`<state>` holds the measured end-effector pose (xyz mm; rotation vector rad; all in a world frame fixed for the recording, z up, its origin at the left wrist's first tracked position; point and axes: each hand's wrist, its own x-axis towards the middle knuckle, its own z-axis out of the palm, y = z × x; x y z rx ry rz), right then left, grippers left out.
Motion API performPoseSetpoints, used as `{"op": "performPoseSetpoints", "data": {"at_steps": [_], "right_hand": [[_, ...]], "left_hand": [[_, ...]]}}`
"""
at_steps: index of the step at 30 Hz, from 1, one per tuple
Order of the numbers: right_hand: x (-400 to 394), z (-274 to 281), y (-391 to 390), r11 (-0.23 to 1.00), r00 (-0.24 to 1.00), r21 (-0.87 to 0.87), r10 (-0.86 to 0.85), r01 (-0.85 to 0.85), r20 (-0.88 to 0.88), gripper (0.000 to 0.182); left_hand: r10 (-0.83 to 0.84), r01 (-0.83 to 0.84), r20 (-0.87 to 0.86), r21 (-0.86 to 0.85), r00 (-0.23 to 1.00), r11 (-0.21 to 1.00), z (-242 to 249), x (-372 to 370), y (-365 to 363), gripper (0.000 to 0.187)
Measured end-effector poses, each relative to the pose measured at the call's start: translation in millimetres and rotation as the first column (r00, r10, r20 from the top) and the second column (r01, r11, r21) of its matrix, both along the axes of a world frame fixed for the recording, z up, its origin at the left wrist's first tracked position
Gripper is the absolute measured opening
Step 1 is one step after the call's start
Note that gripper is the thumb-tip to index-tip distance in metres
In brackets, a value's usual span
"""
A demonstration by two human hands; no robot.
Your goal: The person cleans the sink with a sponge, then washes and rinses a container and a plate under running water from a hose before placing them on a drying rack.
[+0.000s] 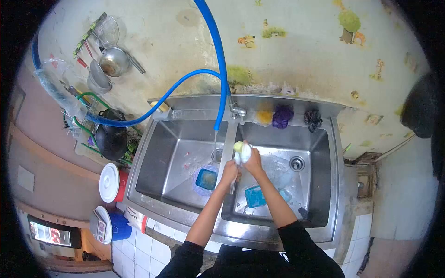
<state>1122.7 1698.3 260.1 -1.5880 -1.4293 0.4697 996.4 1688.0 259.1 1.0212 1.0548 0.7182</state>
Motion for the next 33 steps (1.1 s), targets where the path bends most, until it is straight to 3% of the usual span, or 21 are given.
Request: {"op": "performPoseSetpoints", "data": {"at_steps": [2, 4, 5, 6, 9, 10, 13, 14, 15, 16, 17, 19, 21, 22, 23, 25, 26, 28, 31, 32, 33], "right_hand": [[1.1, -8.7, 2.9, 0.974, 0.953, 0.05, -0.225, 0.219, 0.202, 0.02], [0.9, -44.8, 22.3, 0.937, 0.893, -0.086, -0.348, 0.338, -0.286, 0.022], [-1.1, -49.9, 22.7, 0.966, 0.745, -0.075, -0.239, 0.247, -0.622, 0.022], [-3.1, -53.9, 22.8, 0.977, 0.472, -0.053, -0.147, 0.206, -0.869, 0.023], [-9.9, 12.7, -3.6, 0.974, -0.151, -0.044, -0.078, -0.221, -0.985, 0.021], [-5.5, 13.7, -8.5, 0.965, -0.033, -0.096, -0.107, -0.246, -0.994, 0.018], [-6.9, -18.4, 2.9, 0.953, 0.516, -0.303, -0.251, -0.018, -0.819, 0.024], [-4.5, -27.9, 3.6, 0.963, 0.533, -0.267, -0.212, -0.026, -0.819, 0.023], [-1.1, -24.1, 3.2, 0.952, 0.52, -0.305, -0.267, 0.012, -0.811, 0.024], [1.6, -12.9, 1.3, 0.938, 0.506, -0.344, -0.318, 0.045, -0.802, 0.026], [1.7, -8.4, -0.6, 0.921, 0.49, -0.382, -0.369, 0.078, -0.79, 0.027], [-1.8, -16.7, -5.6, 0.975, 0.154, -0.22, -0.223, 0.038, -0.963, 0.031], [-7.8, -35.2, -20.5, 0.994, -0.065, -0.108, -0.107, 0.02, -0.992, 0.036], [-13.5, -54.9, -33.4, 0.997, -0.102, -0.08, -0.08, -0.008, -0.992, 0.039], [-16.3, -69.6, -45.7, 0.978, 0.196, -0.202, -0.188, -0.054, -0.962, 0.039], [-15.6, -90.4, -64.0, 0.897, 0.723, -0.441, -0.286, -0.029, -0.629, 0.04], [-11.9, -86.4, -65.1, 0.847, 0.793, -0.531, -0.304, -0.028, -0.528, 0.039], [-2.7, -74.0, -69.4, 0.723, 0.902, -0.691, -0.302, 0.005, -0.309, 0.038], [8.9, -108.1, -78.8, 0.813, 0.989, -0.577, -0.134, 0.074, -0.062, 0.035], [14.5, -109.8, -85.8, 0.879, 0.999, -0.476, -0.001, 0.018, 0.036, 0.03], [15.4, -116.3, -87.6, 0.835, 0.993, -0.538, -0.114, 0.118, 0.041, 0.029]], "left_hand": [[-0.011, 0.023, 0.085, -0.138, 0.996, 0.99, 2.7, 1.8, -3.2, 0.007], [-0.031, 0.052, 0.111, -0.19, 0.993, 0.98, 22.7, 8.0, -13.3, 0.006], [-0.024, 0.057, 0.14, -0.231, 0.99, 0.971, 26.1, 10.8, -15.4, 0.006], [-0.016, 0.062, 0.168, -0.272, 0.986, 0.96, 28.2, 13.0, -17.5, 0.008], [-0.07, 0.225, 0.348, -0.43, 0.935, 0.874, 7.9, 1.3, -2.5, 0.016], [-0.083, 0.3, 0.424, -0.478, 0.902, 0.825, 4.9, -3.4, 0.1, 0.019], [-0.197, 0.211, 0.084, -0.527, 0.977, 0.823, 0.6, 8.6, -10.9, 0.029], [-0.158, 0.139, -0.087, -0.2, 0.983, 0.97, -13.6, 15.9, -22.0, 0.035], [-0.088, 0.115, -0.27, 0.084, 0.959, 0.99, -33.4, 20.6, -29.3, 0.035], [0.034, 0.133, -0.424, 0.358, 0.905, 0.924, -55.3, 22.6, -35.0, 0.036], [0.192, 0.196, -0.531, 0.589, 0.825, 0.784, -68.6, 23.7, -41.5, 0.037], [0.259, 0.034, -0.465, 0.532, 0.846, 0.846, -60.7, 29.2, -58.4, 0.036], [0.314, -0.18, -0.326, 0.381, 0.892, 0.907, -64.0, 37.7, -60.0, 0.034], [0.35, -0.298, -0.216, 0.241, 0.911, 0.924, -83.5, 40.4, -52.7, 0.031], [0.4, -0.392, -0.106, 0.087, 0.911, 0.916, -106.6, 43.8, -43.1, 0.029], [0.425, -0.358, -0.182, 0.313, 0.887, 0.88, -189.6, 55.0, -25.7, 0.023], [0.439, -0.322, -0.221, 0.418, 0.871, 0.849, -214.5, 59.3, -23.4, 0.021], [0.413, -0.406, -0.066, 0.105, 0.908, 0.908, -210.9, 66.3, -31.3, 0.021], [0.442, -0.355, 0.185, -0.367, 0.878, 0.86, -186.1, 79.0, -37.3, 0.023], [0.469, -0.293, 0.262, -0.507, 0.843, 0.81, -179.0, 82.6, -37.9, 0.024], [0.504, -0.211, 0.332, -0.629, 0.797, 0.748, -185.1, 86.7, -35.9, 0.025]]}}
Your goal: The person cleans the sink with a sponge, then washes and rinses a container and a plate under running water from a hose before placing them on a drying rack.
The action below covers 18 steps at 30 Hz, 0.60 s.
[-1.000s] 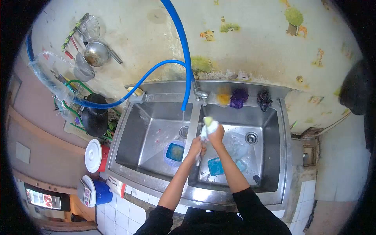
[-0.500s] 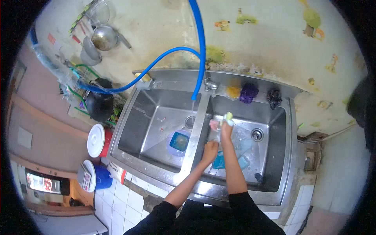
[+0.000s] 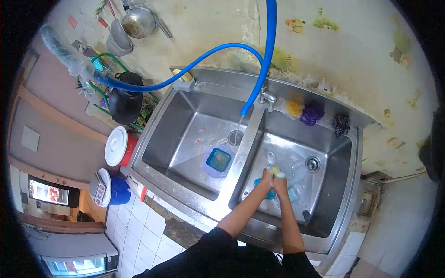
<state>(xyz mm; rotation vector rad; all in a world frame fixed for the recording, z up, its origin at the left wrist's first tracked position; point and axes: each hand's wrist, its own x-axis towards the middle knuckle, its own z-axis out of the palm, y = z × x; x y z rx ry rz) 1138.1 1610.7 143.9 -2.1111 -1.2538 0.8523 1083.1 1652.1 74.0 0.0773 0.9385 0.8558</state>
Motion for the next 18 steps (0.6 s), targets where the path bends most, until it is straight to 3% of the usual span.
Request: {"op": "performPoseSetpoints", "data": {"at_steps": [2, 3, 5, 7, 8, 10, 11, 12, 14, 16, 17, 18], "right_hand": [[-2.9, -15.2, -5.2, 0.961, 0.972, -0.15, -0.234, 0.233, 0.012, 0.028], [-1.3, -21.4, -2.5, 0.968, 0.981, -0.16, -0.191, 0.191, 0.02, 0.028], [8.0, -39.6, 9.4, 0.979, 0.994, -0.173, -0.103, 0.107, 0.033, 0.029], [11.1, -86.5, 16.2, 0.985, 0.983, -0.173, 0.027, 0.005, 0.181, 0.032], [13.7, -118.2, 22.9, 0.984, 0.963, -0.174, 0.087, -0.043, 0.254, 0.033], [22.3, -210.6, 32.2, 0.98, 0.995, -0.173, -0.097, 0.096, 0.0, 0.033], [24.4, -236.8, 35.2, 0.969, 0.973, -0.184, -0.192, 0.167, -0.125, 0.033], [28.5, -230.7, 31.6, 0.983, 0.988, -0.135, -0.137, 0.127, -0.067, 0.033], [39.0, -202.8, 19.9, 0.998, 0.998, -0.047, -0.029, 0.032, 0.062, 0.034], [78.6, -280.5, -3.3, 0.952, 0.899, 0.009, 0.287, -0.307, 0.331, 0.039], [81.4, -216.4, -12.3, 0.973, 0.943, -0.127, 0.221, -0.195, 0.25, 0.042], [79.9, -127.9, -19.2, 0.959, 0.971, -0.271, 0.139, -0.084, 0.193, 0.045]], "left_hand": [[-0.267, 0.267, -0.009, 0.061, 0.964, 0.962, -14.7, -3.4, 1.2, 0.031], [-0.394, 0.395, -0.019, 0.09, 0.919, 0.914, -23.6, -4.8, 1.6, 0.035], [-0.452, 0.581, -0.449, 0.201, 0.77, 0.789, 43.8, -20.5, 0.0, 0.039], [-0.398, 0.625, -0.595, 0.235, 0.698, 0.745, 76.5, -56.2, 11.9, 0.039], [-0.369, 0.572, -0.548, 0.259, 0.751, 0.778, 81.7, -75.2, 23.7, 0.038], [-0.168, 0.4, -0.414, 0.575, 0.895, 0.713, 114.3, -129.3, 42.5, 0.035], [0.076, 0.336, -0.545, 0.615, 0.835, 0.714, 115.3, -152.2, 48.8, 0.031], [0.237, 0.295, -0.641, 0.609, 0.73, 0.736, 112.8, -173.6, 56.4, 0.026], [0.359, 0.267, -0.797, 0.527, 0.486, 0.807, 32.7, -231.6, 82.5, 0.021], [0.309, 0.361, -0.946, 0.324, 0.1, 0.874, -143.6, -315.9, 110.9, 0.016], [0.084, 0.177, -0.946, 0.145, 0.313, 0.974, -128.2, -309.7, 104.4, 0.017], [-0.095, 0.008, -0.86, -0.106, 0.501, 0.994, -108.4, -301.6, 97.2, 0.021]]}}
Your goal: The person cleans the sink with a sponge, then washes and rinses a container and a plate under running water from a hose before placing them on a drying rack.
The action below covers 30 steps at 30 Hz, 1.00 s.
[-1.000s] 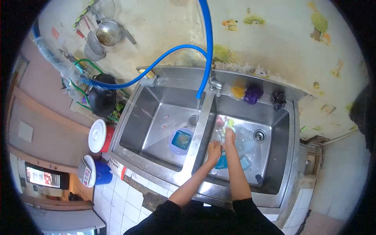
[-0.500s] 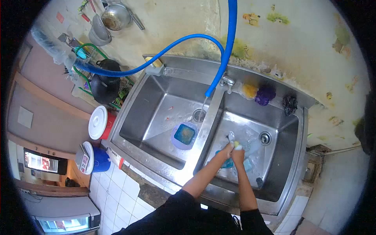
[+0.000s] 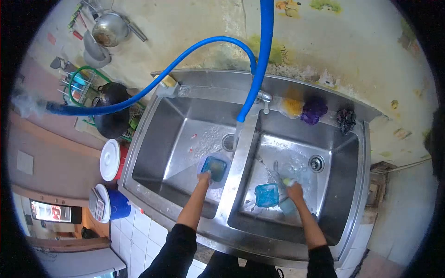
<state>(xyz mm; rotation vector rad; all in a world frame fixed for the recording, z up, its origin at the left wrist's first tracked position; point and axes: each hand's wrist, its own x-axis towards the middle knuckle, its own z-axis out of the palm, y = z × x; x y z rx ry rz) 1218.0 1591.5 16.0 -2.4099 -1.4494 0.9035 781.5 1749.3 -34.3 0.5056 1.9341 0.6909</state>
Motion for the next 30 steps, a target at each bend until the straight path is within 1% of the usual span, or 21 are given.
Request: {"op": "performPoseSetpoints", "data": {"at_steps": [1, 2, 5, 6, 7, 9, 10, 11, 13, 16, 17, 18, 20, 21, 23, 24, 25, 26, 27, 28, 30], "right_hand": [[1.6, 45.9, -4.9, 0.993, 1.0, -0.113, -0.025, 0.026, 0.011, 0.047], [3.1, 92.4, -9.7, 0.973, 0.999, -0.227, -0.041, 0.046, 0.026, 0.048], [33.6, 32.2, -46.8, 0.848, 0.947, -0.422, 0.293, -0.321, -0.132, 0.048], [33.0, 23.2, -53.1, 0.804, 0.916, -0.441, 0.37, -0.399, -0.155, 0.048], [34.9, 27.1, -55.3, 0.744, 0.901, -0.508, 0.365, -0.434, -0.236, 0.046], [31.0, -32.0, -70.6, 0.745, 0.87, -0.491, 0.49, -0.452, -0.056, 0.052], [22.9, -37.1, -75.1, 0.738, 0.837, -0.486, 0.547, -0.468, 0.026, 0.054], [20.9, -41.0, -75.0, 0.729, 0.85, -0.555, 0.521, -0.401, 0.071, 0.066], [18.0, -53.0, -80.1, 0.708, 0.815, -0.585, 0.565, -0.396, 0.132, 0.061], [14.6, -69.6, -86.1, 0.741, 0.759, -0.542, 0.597, -0.397, 0.26, 0.06], [12.6, -72.8, -88.2, 0.76, 0.743, -0.512, 0.596, -0.4, 0.304, 0.06], [9.6, -61.9, -78.9, 0.738, 0.779, -0.552, 0.583, -0.388, 0.23, 0.059], [0.1, 8.4, -33.7, 0.685, 0.84, -0.63, 0.535, -0.366, 0.094, 0.057], [-9.5, 61.8, -2.8, 0.715, 0.862, -0.583, 0.504, -0.385, 0.049, 0.052], [-31.1, 172.4, 51.5, 0.888, 0.939, -0.308, 0.332, -0.342, -0.086, 0.049], [-41.3, 214.7, 71.7, 0.941, 0.919, 0.073, 0.338, -0.33, -0.203, 0.048], [-53.3, 240.2, 93.5, 0.928, 0.886, 0.275, 0.334, -0.25, -0.322, 0.051], [-73.4, 268.4, 111.1, 0.809, 0.723, 0.587, 0.402, 0.006, -0.562, 0.056], [-81.8, 272.9, 134.9, 0.842, 0.671, 0.537, 0.377, 0.038, -0.638, 0.057], [-92.2, 282.7, 157.3, 0.792, 0.784, 0.606, 0.328, 0.076, -0.527, 0.052], [-111.0, 306.6, 183.3, 0.735, 0.839, 0.661, 0.257, 0.153, -0.48, 0.043]], "left_hand": [[0.067, -0.059, 0.071, -0.1, 0.995, 0.993, -10.8, -3.2, -4.9, 0.022], [0.106, -0.094, 0.106, -0.111, 0.989, 0.989, -25.8, -6.6, -7.8, 0.023], [0.208, -0.199, 0.158, -0.072, 0.965, 0.977, -57.2, -7.3, -17.2, 0.026], [0.231, -0.226, 0.176, -0.048, 0.957, 0.973, -63.1, -4.4, -17.8, 0.027], [0.252, -0.252, 0.196, -0.023, 0.948, 0.967, -68.6, -2.3, -17.2, 0.029], [0.268, -0.279, 0.233, 0.016, 0.935, 0.96, -72.9, -1.2, -16.1, 0.031], [0.261, -0.277, 0.261, 0.026, 0.929, 0.96, -68.8, -1.3, -15.9, 0.032], [0.243, -0.26, 0.286, 0.023, 0.927, 0.965, -62.5, -4.1, -14.4, 0.034], [0.159, -0.169, 0.366, -0.004, 0.917, 0.986, -33.7, -12.3, -8.1, 0.043], [0.193, -0.2, 0.227, 0.008, 0.955, 0.98, -2.8, -10.0, 11.3, 0.05], [0.139, -0.143, 0.218, 0.003, 0.966, 0.99, 2.8, -11.5, 16.4, 0.054], [0.081, -0.083, 0.21, -0.002, 0.974, 0.997, -3.1, -16.1, 25.1, 0.058], [-0.06, 0.053, 0.098, 0.077, 0.993, 0.996, -18.2, -23.6, 40.2, 0.066], [-0.136, 0.137, -0.018, 0.148, 0.991, 0.979, -26.4, -29.6, 47.4, 0.07], [-0.256, 0.277, -0.141, 0.153, 0.956, 0.949, 2.0, -21.5, 55.1, 0.073], [-0.309, 0.323, -0.142, 0.091, 0.94, 0.942, 55.1, -2.4, 56.4, 0.073], [-0.384, 0.409, -0.236, 0.068, 0.893, 0.91, 77.4, 4.9, 61.6, 0.072], [-0.448, 0.486, -0.33, 0.036, 0.831, 0.873, 98.5, 11.8, 66.9, 0.07], [-0.507, 0.595, -0.509, 0.013, 0.696, 0.804, 99.9, 10.7, 74.0, 0.067], [-0.533, 0.688, -0.664, -0.038, 0.525, 0.725, 102.9, 9.3, 78.7, 0.064], [-0.451, 0.791, -0.855, -0.084, 0.255, 0.606, 139.7, 23.3, 68.6, 0.061]]}}
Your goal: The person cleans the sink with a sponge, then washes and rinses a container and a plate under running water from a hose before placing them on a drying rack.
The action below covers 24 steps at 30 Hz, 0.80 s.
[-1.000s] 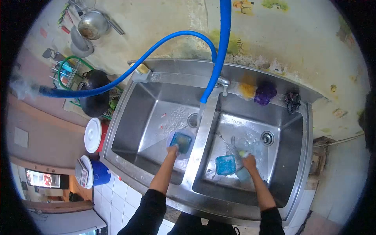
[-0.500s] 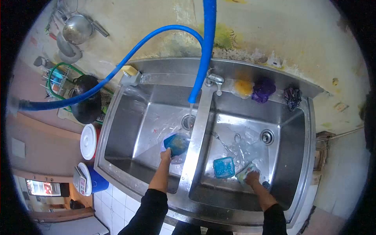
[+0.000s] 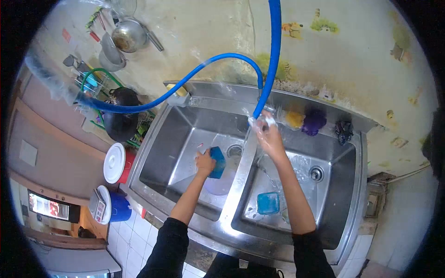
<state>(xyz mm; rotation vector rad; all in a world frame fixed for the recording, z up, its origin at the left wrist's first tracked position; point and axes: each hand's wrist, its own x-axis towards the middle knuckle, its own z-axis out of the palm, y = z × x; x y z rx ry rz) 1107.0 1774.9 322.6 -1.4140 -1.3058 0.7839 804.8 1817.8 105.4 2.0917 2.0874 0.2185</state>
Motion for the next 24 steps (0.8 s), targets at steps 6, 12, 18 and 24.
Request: {"op": "performPoseSetpoints", "data": {"at_steps": [6, 12, 18, 24], "right_hand": [[-69.0, 13.4, 18.7, 0.984, 0.871, 0.011, 0.162, -0.177, -0.464, 0.034], [-114.5, 5.1, 26.7, 0.952, 0.911, 0.026, 0.301, -0.306, -0.282, 0.032], [-127.1, -3.5, 32.8, 0.959, 0.953, -0.038, 0.274, -0.281, -0.132, 0.039], [-107.5, -16.5, 29.7, 0.979, 0.938, 0.014, 0.197, -0.201, -0.285, 0.048]], "left_hand": [[-0.006, 0.007, -0.059, 0.022, 0.998, 1.0, 147.6, 62.1, -33.6, 0.057], [0.041, -0.025, 0.143, -0.109, 0.989, 0.994, 164.1, 50.3, -12.9, 0.048], [0.357, -0.116, 0.548, -0.425, 0.756, 0.898, 117.5, -31.1, 5.3, 0.043], [0.778, -0.371, 0.612, -0.695, 0.144, 0.616, -77.1, -120.3, -13.2, 0.043]]}}
